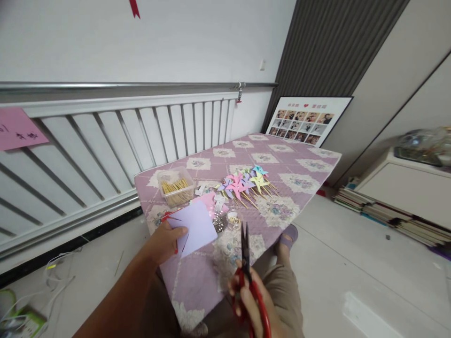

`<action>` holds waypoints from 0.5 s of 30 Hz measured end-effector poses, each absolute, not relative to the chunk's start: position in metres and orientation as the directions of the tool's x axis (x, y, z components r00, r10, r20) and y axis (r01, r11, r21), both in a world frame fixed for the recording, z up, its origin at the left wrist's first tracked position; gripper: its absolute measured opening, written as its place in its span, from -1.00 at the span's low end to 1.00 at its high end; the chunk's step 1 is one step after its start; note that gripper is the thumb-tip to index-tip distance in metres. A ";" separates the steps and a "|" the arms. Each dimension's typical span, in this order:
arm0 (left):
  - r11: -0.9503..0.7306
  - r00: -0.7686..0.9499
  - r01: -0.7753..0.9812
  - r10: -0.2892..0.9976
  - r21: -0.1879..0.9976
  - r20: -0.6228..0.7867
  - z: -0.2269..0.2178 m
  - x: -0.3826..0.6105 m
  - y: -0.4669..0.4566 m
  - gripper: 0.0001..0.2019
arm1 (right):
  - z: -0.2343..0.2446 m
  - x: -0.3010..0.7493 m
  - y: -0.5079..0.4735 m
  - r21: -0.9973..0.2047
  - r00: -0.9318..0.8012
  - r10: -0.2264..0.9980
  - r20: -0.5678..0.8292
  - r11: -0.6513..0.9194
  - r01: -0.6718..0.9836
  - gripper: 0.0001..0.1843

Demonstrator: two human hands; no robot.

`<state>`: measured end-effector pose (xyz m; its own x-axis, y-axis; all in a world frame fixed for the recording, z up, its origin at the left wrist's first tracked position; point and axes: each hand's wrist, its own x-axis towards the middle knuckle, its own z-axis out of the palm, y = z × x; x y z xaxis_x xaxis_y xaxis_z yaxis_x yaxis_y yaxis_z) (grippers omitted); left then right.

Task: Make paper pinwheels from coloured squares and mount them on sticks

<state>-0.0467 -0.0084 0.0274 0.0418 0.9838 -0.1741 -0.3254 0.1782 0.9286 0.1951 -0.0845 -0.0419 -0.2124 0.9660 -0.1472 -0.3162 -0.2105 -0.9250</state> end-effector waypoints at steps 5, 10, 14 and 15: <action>0.106 0.302 0.045 0.946 0.993 -0.115 0.043 -0.052 -0.009 -0.93 | 0.002 0.182 -0.063 -0.904 -0.081 0.993 -0.085 -0.111 -0.414 -0.38; 0.005 0.503 0.205 0.858 0.979 -0.110 0.056 -0.049 -0.002 -0.92 | 0.035 0.159 -0.058 -0.943 -0.047 0.998 -0.044 -0.057 -0.329 -0.48; 0.155 0.514 -0.021 0.849 0.988 -0.122 0.043 -0.042 0.003 -0.82 | 0.029 0.146 -0.057 -0.941 -0.080 0.996 -0.032 -0.058 -0.335 -0.58; 0.207 0.503 -0.166 0.859 0.964 -0.098 0.037 -0.040 0.003 -0.75 | 0.024 0.144 -0.056 -0.934 -0.049 0.998 -0.037 -0.052 -0.353 -0.59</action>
